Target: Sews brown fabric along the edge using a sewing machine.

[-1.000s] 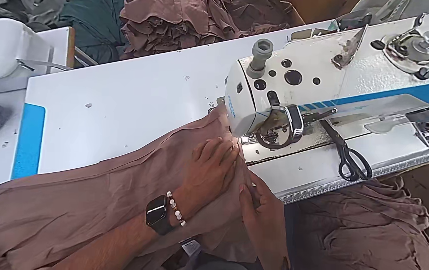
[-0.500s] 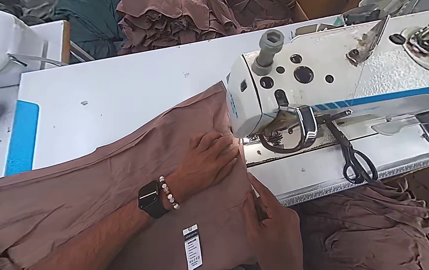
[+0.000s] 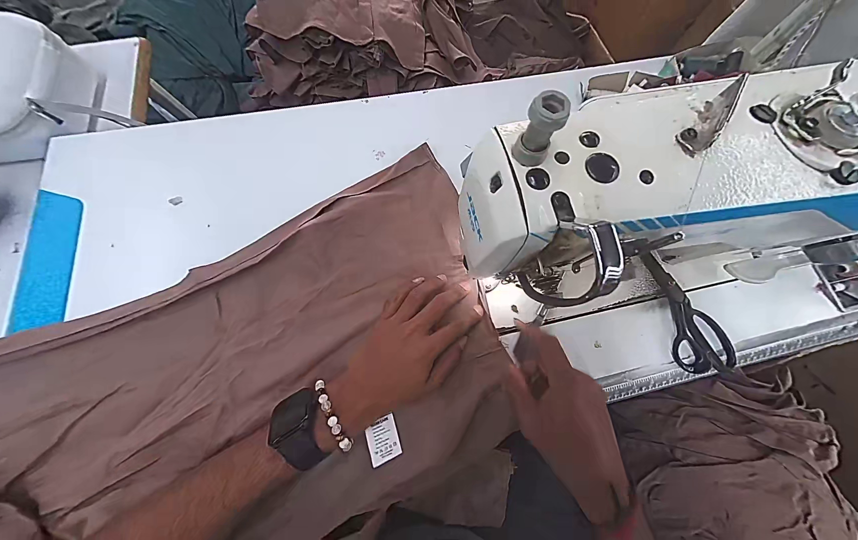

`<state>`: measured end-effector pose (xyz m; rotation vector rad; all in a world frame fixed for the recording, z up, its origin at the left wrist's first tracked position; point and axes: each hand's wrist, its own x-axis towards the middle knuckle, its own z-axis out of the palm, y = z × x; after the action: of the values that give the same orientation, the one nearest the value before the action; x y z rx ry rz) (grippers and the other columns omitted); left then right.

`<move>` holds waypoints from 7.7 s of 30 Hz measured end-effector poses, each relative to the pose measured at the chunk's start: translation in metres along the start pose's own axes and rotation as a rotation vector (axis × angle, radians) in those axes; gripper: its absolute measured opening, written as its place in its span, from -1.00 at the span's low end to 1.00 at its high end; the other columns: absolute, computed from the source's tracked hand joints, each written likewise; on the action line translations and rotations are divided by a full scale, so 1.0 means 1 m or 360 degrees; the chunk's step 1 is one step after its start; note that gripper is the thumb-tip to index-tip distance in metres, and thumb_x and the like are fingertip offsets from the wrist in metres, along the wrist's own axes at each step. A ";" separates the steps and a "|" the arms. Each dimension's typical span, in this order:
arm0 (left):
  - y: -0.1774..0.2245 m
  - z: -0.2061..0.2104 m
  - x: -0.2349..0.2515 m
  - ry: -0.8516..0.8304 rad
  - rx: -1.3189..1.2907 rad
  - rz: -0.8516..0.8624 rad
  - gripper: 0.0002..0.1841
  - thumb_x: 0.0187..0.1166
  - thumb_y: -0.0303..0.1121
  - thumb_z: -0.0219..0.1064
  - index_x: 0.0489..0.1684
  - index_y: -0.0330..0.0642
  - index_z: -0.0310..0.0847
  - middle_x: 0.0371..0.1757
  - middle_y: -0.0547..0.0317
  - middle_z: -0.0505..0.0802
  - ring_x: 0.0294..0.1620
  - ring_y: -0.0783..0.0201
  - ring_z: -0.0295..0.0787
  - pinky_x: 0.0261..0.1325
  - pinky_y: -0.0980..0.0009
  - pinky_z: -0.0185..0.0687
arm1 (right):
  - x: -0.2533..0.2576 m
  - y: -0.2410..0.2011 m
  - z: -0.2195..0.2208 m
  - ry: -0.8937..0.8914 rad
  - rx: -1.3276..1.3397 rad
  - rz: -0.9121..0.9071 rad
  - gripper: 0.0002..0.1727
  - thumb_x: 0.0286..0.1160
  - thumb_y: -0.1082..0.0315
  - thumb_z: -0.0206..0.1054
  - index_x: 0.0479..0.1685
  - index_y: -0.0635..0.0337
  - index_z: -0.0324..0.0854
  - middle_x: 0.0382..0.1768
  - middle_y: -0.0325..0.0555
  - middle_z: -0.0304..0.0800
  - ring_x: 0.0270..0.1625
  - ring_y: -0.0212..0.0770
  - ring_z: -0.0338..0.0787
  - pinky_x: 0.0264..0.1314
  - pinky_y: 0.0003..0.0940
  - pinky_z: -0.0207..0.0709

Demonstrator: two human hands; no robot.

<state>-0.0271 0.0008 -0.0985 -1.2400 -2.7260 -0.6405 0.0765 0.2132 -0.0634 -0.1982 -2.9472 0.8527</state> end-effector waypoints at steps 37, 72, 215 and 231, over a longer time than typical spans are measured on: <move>0.000 0.007 0.011 0.0177 0.0346 -0.0028 -0.51 0.73 0.11 0.01 0.47 0.22 0.66 0.45 0.19 0.73 0.52 0.04 0.51 0.52 -0.03 0.28 | 0.018 -0.023 0.043 0.0455 -0.0329 -0.0182 -0.66 0.51 0.20 0.28 0.12 -0.04 0.90 -0.33 -0.20 0.77 -0.30 -0.25 0.76 -0.44 -0.40 0.58; -0.003 0.004 0.006 0.0040 0.0049 0.0254 -0.57 0.78 -0.14 0.04 0.55 0.33 0.61 0.63 0.48 0.64 0.77 0.14 0.31 0.72 0.02 0.19 | -0.003 -0.012 0.008 0.0365 -0.0150 0.0076 -0.65 0.61 -0.04 0.28 -0.06 -0.08 0.90 -0.23 -0.31 0.86 -0.10 -0.16 0.75 -0.10 -0.15 0.55; -0.001 0.003 0.013 0.0175 0.0349 0.0079 -0.63 0.76 -0.06 0.09 0.35 0.26 0.75 0.43 0.27 0.75 0.61 0.09 0.43 0.65 0.00 0.12 | -0.031 -0.050 0.029 0.0267 0.0793 0.0400 -0.50 0.52 0.29 0.26 0.45 0.27 0.67 -0.70 -0.50 0.61 -0.78 -0.62 0.34 -0.77 -0.59 0.30; 0.000 0.003 0.012 0.0172 0.0359 0.0141 -0.60 0.77 -0.04 0.07 0.41 0.18 0.70 0.43 0.24 0.75 0.56 0.09 0.48 0.58 0.05 0.21 | -0.020 -0.044 0.041 0.0329 0.0483 0.0317 -0.52 0.48 0.30 0.26 0.38 0.22 0.74 -0.65 -0.42 0.71 -0.77 -0.57 0.43 -0.76 -0.53 0.37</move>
<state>-0.0352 0.0104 -0.0986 -1.2253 -2.5548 -0.3666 0.0878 0.1517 -0.0752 -0.5310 -2.5979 1.2093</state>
